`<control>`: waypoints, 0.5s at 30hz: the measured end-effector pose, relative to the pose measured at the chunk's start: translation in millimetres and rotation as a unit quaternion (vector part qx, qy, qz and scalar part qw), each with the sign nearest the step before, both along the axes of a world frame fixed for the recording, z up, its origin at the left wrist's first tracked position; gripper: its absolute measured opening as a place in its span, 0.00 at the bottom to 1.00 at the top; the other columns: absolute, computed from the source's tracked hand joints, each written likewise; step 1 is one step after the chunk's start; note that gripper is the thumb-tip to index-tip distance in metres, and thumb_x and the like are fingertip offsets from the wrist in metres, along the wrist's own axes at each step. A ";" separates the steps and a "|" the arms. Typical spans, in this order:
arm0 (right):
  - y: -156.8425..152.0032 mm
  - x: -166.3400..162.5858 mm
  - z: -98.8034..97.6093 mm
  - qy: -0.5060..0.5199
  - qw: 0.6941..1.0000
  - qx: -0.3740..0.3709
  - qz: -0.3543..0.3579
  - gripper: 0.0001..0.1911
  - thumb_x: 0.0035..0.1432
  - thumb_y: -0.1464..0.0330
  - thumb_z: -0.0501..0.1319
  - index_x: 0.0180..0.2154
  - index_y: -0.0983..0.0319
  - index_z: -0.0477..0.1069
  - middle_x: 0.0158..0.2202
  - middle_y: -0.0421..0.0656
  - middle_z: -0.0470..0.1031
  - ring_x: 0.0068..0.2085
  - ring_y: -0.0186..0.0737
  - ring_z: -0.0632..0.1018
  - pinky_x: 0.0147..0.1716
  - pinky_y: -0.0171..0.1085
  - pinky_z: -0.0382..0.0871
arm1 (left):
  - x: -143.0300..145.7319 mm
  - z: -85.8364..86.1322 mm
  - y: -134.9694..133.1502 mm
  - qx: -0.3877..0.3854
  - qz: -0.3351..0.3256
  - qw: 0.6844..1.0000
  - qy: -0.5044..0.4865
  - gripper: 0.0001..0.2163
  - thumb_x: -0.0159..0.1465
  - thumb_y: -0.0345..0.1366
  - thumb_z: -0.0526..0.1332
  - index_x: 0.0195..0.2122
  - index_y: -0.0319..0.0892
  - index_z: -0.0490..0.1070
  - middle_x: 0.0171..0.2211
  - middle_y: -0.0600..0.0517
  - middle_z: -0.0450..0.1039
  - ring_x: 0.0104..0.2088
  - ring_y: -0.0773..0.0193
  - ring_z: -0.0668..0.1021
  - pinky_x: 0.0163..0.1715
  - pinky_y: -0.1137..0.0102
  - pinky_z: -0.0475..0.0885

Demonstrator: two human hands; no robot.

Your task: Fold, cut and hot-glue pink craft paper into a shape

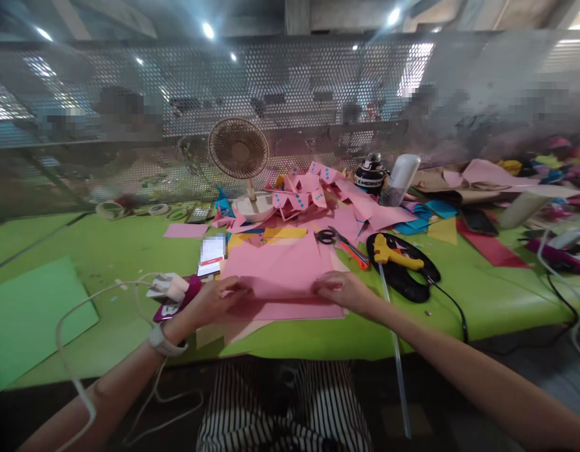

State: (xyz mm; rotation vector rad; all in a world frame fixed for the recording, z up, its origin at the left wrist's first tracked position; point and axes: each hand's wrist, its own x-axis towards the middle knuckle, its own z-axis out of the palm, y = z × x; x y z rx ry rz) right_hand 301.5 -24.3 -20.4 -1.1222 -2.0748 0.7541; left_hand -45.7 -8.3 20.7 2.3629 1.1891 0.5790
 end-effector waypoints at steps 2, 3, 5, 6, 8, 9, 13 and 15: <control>-0.2 -6.6 3.1 -0.016 0.996 -0.032 -0.077 0.18 0.60 0.54 0.59 0.29 0.61 0.75 0.32 0.44 0.77 0.32 0.41 0.77 0.31 0.38 0.70 | 3.6 -1.2 4.2 -0.015 0.034 0.999 -0.002 0.13 0.68 0.44 0.52 0.31 0.42 0.67 0.27 0.54 0.75 0.27 0.66 0.76 0.27 0.74 0.68; 0.6 -9.1 3.9 -0.031 0.993 -0.029 -0.108 0.20 0.59 0.52 0.59 0.26 0.61 0.73 0.29 0.43 0.75 0.29 0.39 0.76 0.29 0.37 0.68 | 4.8 -2.3 6.5 -0.022 0.049 0.999 -0.001 0.12 0.68 0.44 0.52 0.32 0.42 0.65 0.26 0.55 0.74 0.27 0.66 0.76 0.27 0.74 0.67; 4.0 -12.9 3.9 -0.064 0.986 -0.010 -0.155 0.23 0.58 0.50 0.59 0.21 0.60 0.65 0.25 0.41 0.69 0.26 0.37 0.72 0.28 0.36 0.65 | 6.7 -4.6 10.5 -0.032 0.074 0.997 0.010 0.11 0.67 0.44 0.53 0.32 0.43 0.64 0.24 0.56 0.73 0.25 0.66 0.75 0.25 0.74 0.65; 6.4 -14.3 3.2 -0.077 0.982 -0.003 -0.172 0.23 0.58 0.50 0.58 0.20 0.59 0.61 0.24 0.40 0.67 0.26 0.37 0.71 0.27 0.36 0.64 | 7.7 -5.8 12.0 -0.033 0.085 0.996 0.017 0.11 0.67 0.44 0.53 0.32 0.43 0.63 0.23 0.57 0.72 0.24 0.66 0.74 0.24 0.74 0.64; 11.2 -16.5 1.5 -0.101 0.976 0.006 -0.193 0.24 0.58 0.50 0.57 0.20 0.58 0.56 0.23 0.39 0.64 0.25 0.36 0.68 0.26 0.35 0.61 | 10.2 -7.5 13.8 -0.027 0.108 0.993 0.037 0.10 0.67 0.43 0.53 0.32 0.43 0.63 0.23 0.56 0.72 0.24 0.65 0.74 0.25 0.74 0.63; 13.4 -17.5 0.9 -0.115 0.973 0.009 -0.199 0.24 0.58 0.51 0.57 0.20 0.58 0.54 0.24 0.39 0.64 0.25 0.36 0.68 0.26 0.35 0.60 | 11.8 -7.9 14.0 -0.020 0.119 0.991 0.049 0.09 0.67 0.41 0.53 0.33 0.43 0.63 0.24 0.56 0.73 0.25 0.65 0.75 0.26 0.73 0.63; 19.2 -20.4 2.2 -0.193 0.957 -0.005 -0.218 0.21 0.60 0.54 0.55 0.22 0.58 0.53 0.26 0.40 0.66 0.26 0.36 0.67 0.25 0.35 0.56 | 20.2 -5.1 12.8 0.005 0.155 0.981 0.113 0.06 0.67 0.38 0.54 0.36 0.43 0.66 0.29 0.52 0.75 0.31 0.61 0.77 0.29 0.71 0.63; 21.2 -21.3 4.7 -0.225 0.949 -0.012 -0.218 0.19 0.61 0.55 0.55 0.23 0.58 0.56 0.28 0.41 0.68 0.27 0.37 0.68 0.25 0.34 0.55 | 24.8 -2.0 12.0 0.011 0.167 0.974 0.153 0.05 0.67 0.38 0.54 0.37 0.43 0.67 0.29 0.51 0.76 0.31 0.58 0.78 0.29 0.70 0.63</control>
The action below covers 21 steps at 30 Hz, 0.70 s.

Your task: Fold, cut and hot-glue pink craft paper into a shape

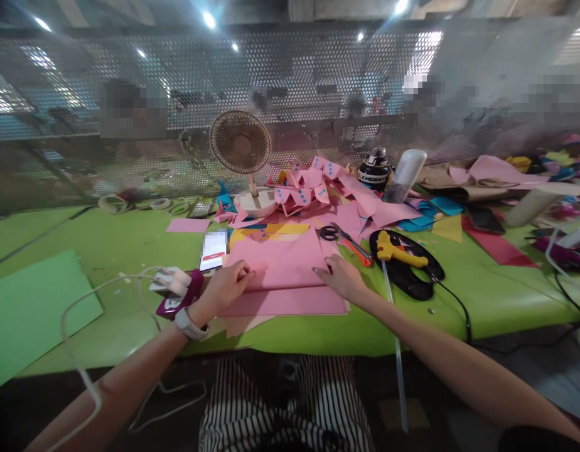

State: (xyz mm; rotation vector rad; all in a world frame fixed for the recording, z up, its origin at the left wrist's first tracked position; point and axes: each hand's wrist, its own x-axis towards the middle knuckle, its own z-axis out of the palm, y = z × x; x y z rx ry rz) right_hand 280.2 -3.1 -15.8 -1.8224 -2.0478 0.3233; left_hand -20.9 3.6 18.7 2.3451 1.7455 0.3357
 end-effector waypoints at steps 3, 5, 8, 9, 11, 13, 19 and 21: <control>3.7 -1.4 3.9 -0.043 0.999 -0.010 -0.003 0.18 0.62 0.56 0.54 0.25 0.59 0.59 0.29 0.42 0.70 0.28 0.38 0.70 0.26 0.35 0.55 | 6.2 3.8 -0.6 -0.002 0.011 0.998 0.058 0.06 0.67 0.38 0.54 0.39 0.43 0.68 0.29 0.49 0.76 0.32 0.55 0.79 0.31 0.68 0.64; 6.1 -2.6 5.7 -0.065 0.998 -0.019 -0.010 0.17 0.63 0.56 0.53 0.27 0.60 0.61 0.29 0.43 0.71 0.29 0.39 0.71 0.26 0.35 0.54 | 9.5 4.6 -0.9 -0.001 0.016 0.996 0.088 0.08 0.68 0.38 0.53 0.41 0.42 0.68 0.31 0.48 0.77 0.34 0.55 0.79 0.32 0.68 0.66; 8.3 -4.7 6.8 -0.077 0.996 -0.031 -0.017 0.16 0.64 0.56 0.53 0.29 0.60 0.63 0.30 0.43 0.72 0.28 0.39 0.71 0.25 0.34 0.53 | 12.5 4.5 -1.6 0.004 0.020 0.993 0.119 0.10 0.70 0.39 0.51 0.43 0.41 0.68 0.33 0.46 0.77 0.35 0.53 0.80 0.33 0.67 0.67; 8.6 -5.3 6.9 -0.080 0.996 -0.035 -0.019 0.16 0.64 0.55 0.52 0.30 0.60 0.63 0.30 0.43 0.73 0.28 0.39 0.71 0.24 0.34 0.52 | 13.0 4.9 -2.1 0.006 0.020 0.992 0.126 0.10 0.70 0.39 0.51 0.43 0.41 0.68 0.33 0.46 0.77 0.35 0.53 0.80 0.32 0.66 0.68; 8.7 -6.4 7.2 -0.087 0.995 -0.040 -0.022 0.17 0.64 0.55 0.52 0.31 0.60 0.64 0.31 0.44 0.74 0.28 0.39 0.72 0.24 0.34 0.52 | 13.6 7.0 -3.8 0.014 0.022 0.990 0.135 0.11 0.70 0.40 0.50 0.44 0.41 0.68 0.31 0.46 0.77 0.34 0.52 0.80 0.32 0.65 0.69; 8.6 -7.1 7.6 -0.097 0.994 -0.039 -0.023 0.18 0.64 0.54 0.51 0.31 0.60 0.64 0.32 0.44 0.74 0.29 0.40 0.72 0.24 0.34 0.51 | 14.4 10.6 -7.2 0.026 0.027 0.989 0.140 0.12 0.71 0.39 0.49 0.48 0.39 0.67 0.32 0.44 0.77 0.35 0.51 0.80 0.36 0.62 0.70; 8.5 -8.4 8.7 -0.111 0.993 -0.029 -0.024 0.17 0.64 0.54 0.52 0.32 0.60 0.66 0.32 0.44 0.75 0.31 0.40 0.74 0.25 0.34 0.51 | 30.3 5.5 -23.0 0.225 -0.147 0.955 0.124 0.21 0.71 0.34 0.47 0.65 0.39 0.52 0.64 0.41 0.58 0.65 0.51 0.59 0.64 0.51 0.46; 9.0 -8.2 9.0 -0.111 0.993 -0.030 -0.024 0.17 0.64 0.54 0.53 0.32 0.60 0.66 0.32 0.44 0.75 0.31 0.40 0.74 0.25 0.34 0.51 | 39.8 -5.5 -26.4 0.221 -0.242 0.939 0.106 0.22 0.72 0.43 0.47 0.65 0.43 0.53 0.67 0.46 0.53 0.67 0.55 0.53 0.66 0.55 0.43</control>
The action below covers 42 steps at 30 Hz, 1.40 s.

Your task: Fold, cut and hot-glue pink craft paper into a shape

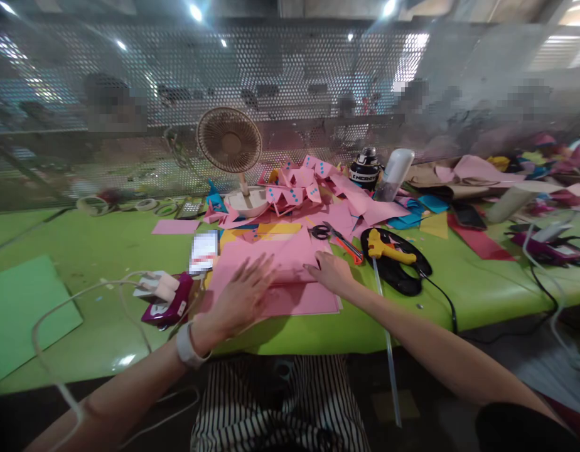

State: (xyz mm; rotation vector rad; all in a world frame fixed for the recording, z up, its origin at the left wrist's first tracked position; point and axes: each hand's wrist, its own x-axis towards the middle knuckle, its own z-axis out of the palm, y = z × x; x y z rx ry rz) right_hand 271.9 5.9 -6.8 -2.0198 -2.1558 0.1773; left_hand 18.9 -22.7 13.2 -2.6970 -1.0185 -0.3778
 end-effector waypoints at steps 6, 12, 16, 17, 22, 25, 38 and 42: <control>6.2 2.6 1.5 0.006 1.000 -0.009 0.003 0.19 0.63 0.52 0.54 0.30 0.60 0.67 0.30 0.43 0.76 0.31 0.40 0.75 0.24 0.34 0.51 | 14.1 -22.5 -0.7 -0.114 -0.033 0.993 0.019 0.35 0.67 0.61 0.44 0.68 0.45 0.46 0.69 0.46 0.47 0.68 0.53 0.49 0.65 0.53 0.40; 15.4 4.5 2.8 0.011 1.000 -0.020 -0.005 0.21 0.61 0.50 0.55 0.28 0.60 0.69 0.28 0.44 0.76 0.31 0.41 0.75 0.24 0.34 0.51 | 13.4 -18.6 -1.4 -0.165 -0.021 0.986 0.030 0.36 0.67 0.62 0.41 0.68 0.44 0.48 0.69 0.45 0.45 0.68 0.51 0.48 0.65 0.53 0.41; 14.7 3.2 1.3 0.012 1.000 -0.020 -0.008 0.22 0.61 0.49 0.55 0.29 0.60 0.69 0.30 0.44 0.77 0.32 0.42 0.76 0.24 0.34 0.51 | 13.7 -19.8 -1.8 -0.172 -0.017 0.984 0.034 0.36 0.67 0.61 0.41 0.68 0.43 0.48 0.69 0.45 0.44 0.68 0.50 0.48 0.65 0.52 0.42; 13.8 2.8 0.5 0.013 1.000 -0.019 -0.008 0.22 0.61 0.49 0.54 0.30 0.60 0.69 0.30 0.44 0.77 0.32 0.42 0.76 0.24 0.34 0.52 | 13.8 -20.0 -1.9 -0.175 -0.016 0.984 0.035 0.36 0.67 0.61 0.41 0.68 0.43 0.48 0.69 0.45 0.44 0.68 0.50 0.48 0.65 0.52 0.42; 11.9 2.7 -2.3 0.029 0.999 -0.021 -0.010 0.22 0.63 0.48 0.52 0.39 0.61 0.68 0.33 0.45 0.77 0.33 0.43 0.77 0.26 0.35 0.57 | 14.5 -18.0 -2.9 -0.183 -0.014 0.982 0.034 0.36 0.67 0.62 0.41 0.68 0.44 0.48 0.69 0.45 0.44 0.68 0.50 0.50 0.65 0.52 0.43; 7.4 2.9 2.0 0.033 0.999 -0.009 -0.021 0.21 0.63 0.51 0.54 0.45 0.62 0.67 0.36 0.47 0.77 0.37 0.48 0.78 0.31 0.38 0.63 | 14.7 -17.5 -3.6 -0.182 -0.012 0.982 0.036 0.36 0.66 0.62 0.41 0.69 0.43 0.47 0.69 0.44 0.44 0.68 0.50 0.50 0.64 0.52 0.44; -36.1 -0.1 -41.3 0.010 0.948 0.093 0.303 0.41 0.64 0.48 0.49 0.69 0.64 0.43 0.67 0.54 0.53 0.67 0.50 0.58 0.63 0.51 0.56 | 12.3 -22.9 -11.4 -0.181 -0.015 0.983 0.010 0.37 0.67 0.62 0.39 0.69 0.42 0.43 0.69 0.45 0.44 0.68 0.53 0.48 0.65 0.54 0.39; -34.3 4.0 -49.9 0.011 0.949 0.101 0.299 0.42 0.64 0.48 0.50 0.69 0.62 0.39 0.68 0.53 0.52 0.67 0.50 0.57 0.64 0.51 0.55 | 12.0 -24.4 -11.4 -0.184 -0.022 0.983 0.010 0.39 0.67 0.62 0.37 0.70 0.39 0.38 0.69 0.44 0.43 0.69 0.55 0.46 0.66 0.56 0.37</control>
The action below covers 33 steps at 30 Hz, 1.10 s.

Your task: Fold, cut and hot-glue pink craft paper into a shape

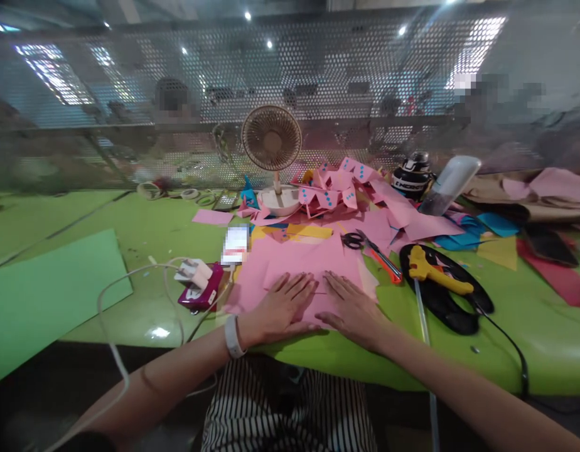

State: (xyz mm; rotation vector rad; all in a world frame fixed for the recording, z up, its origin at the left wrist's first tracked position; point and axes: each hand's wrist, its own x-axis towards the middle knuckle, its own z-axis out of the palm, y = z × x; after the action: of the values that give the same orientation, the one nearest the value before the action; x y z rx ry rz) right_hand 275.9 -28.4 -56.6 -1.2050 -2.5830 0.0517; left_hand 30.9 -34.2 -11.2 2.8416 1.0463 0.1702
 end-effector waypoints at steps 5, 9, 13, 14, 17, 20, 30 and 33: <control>-1.3 -0.4 3.7 -0.012 1.000 -0.001 -0.003 0.42 0.64 0.48 0.50 0.69 0.64 0.40 0.68 0.54 0.51 0.67 0.50 0.56 0.64 0.52 0.56 | 0.0 -0.7 -4.3 -0.003 0.038 0.999 -0.008 0.38 0.66 0.63 0.39 0.69 0.43 0.43 0.69 0.44 0.43 0.68 0.49 0.47 0.64 0.50 0.37; -1.1 -2.0 7.9 -0.004 1.000 0.002 0.007 0.42 0.65 0.49 0.50 0.69 0.64 0.38 0.68 0.54 0.51 0.67 0.49 0.55 0.64 0.52 0.55 | -6.1 -0.1 -10.3 0.010 0.097 0.995 -0.001 0.38 0.64 0.65 0.40 0.69 0.49 0.45 0.69 0.44 0.43 0.68 0.40 0.48 0.62 0.42 0.37; -1.3 -2.9 11.4 0.000 1.000 -0.004 0.007 0.42 0.65 0.50 0.50 0.69 0.64 0.37 0.68 0.54 0.51 0.67 0.49 0.55 0.64 0.52 0.55 | -15.9 -0.6 -12.9 0.026 0.117 0.993 0.009 0.41 0.64 0.66 0.40 0.69 0.41 0.44 0.69 0.38 0.42 0.68 0.42 0.45 0.63 0.44 0.38; -1.6 -3.1 12.0 0.000 1.000 -0.006 0.007 0.42 0.65 0.49 0.50 0.69 0.64 0.37 0.68 0.54 0.51 0.67 0.48 0.55 0.64 0.52 0.55 | -17.6 -0.8 -13.1 0.029 0.118 0.993 0.010 0.42 0.64 0.66 0.40 0.69 0.39 0.43 0.69 0.38 0.42 0.68 0.44 0.45 0.63 0.46 0.39; -3.2 -3.9 14.5 -0.003 1.000 0.002 -0.005 0.41 0.65 0.49 0.50 0.69 0.64 0.39 0.68 0.54 0.50 0.68 0.49 0.54 0.64 0.52 0.54 | -19.6 -1.3 -13.5 0.030 0.123 0.992 0.011 0.42 0.64 0.65 0.41 0.69 0.37 0.43 0.69 0.38 0.44 0.68 0.45 0.45 0.64 0.49 0.41; -5.1 -5.8 20.4 -0.013 0.999 0.042 -0.018 0.40 0.65 0.49 0.50 0.68 0.64 0.43 0.69 0.53 0.46 0.69 0.51 0.50 0.66 0.56 0.47 | -18.8 -1.9 -13.4 0.030 0.123 0.992 0.007 0.42 0.64 0.65 0.42 0.69 0.36 0.43 0.69 0.37 0.43 0.68 0.45 0.46 0.64 0.49 0.41; -2.5 -8.4 32.4 -0.050 0.996 0.010 0.070 0.37 0.66 0.49 0.46 0.67 0.64 0.47 0.68 0.50 0.51 0.68 0.47 0.52 0.66 0.54 0.44 | -18.3 -1.1 -11.6 0.031 0.120 0.992 0.007 0.44 0.63 0.66 0.43 0.67 0.31 0.47 0.67 0.31 0.44 0.67 0.43 0.50 0.64 0.53 0.49; -1.7 -8.2 32.5 -0.051 0.997 -0.009 0.057 0.38 0.65 0.47 0.46 0.68 0.64 0.47 0.68 0.50 0.50 0.69 0.48 0.51 0.66 0.54 0.42 | -18.0 1.2 -11.2 0.027 0.120 0.992 0.011 0.44 0.63 0.66 0.44 0.68 0.33 0.46 0.68 0.32 0.44 0.67 0.42 0.50 0.63 0.52 0.50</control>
State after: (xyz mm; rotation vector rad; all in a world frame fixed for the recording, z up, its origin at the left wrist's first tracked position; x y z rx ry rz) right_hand 267.7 -30.2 -24.1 -1.0919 -2.7443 0.0365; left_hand 12.9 -45.4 -10.0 2.7606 1.4074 0.1895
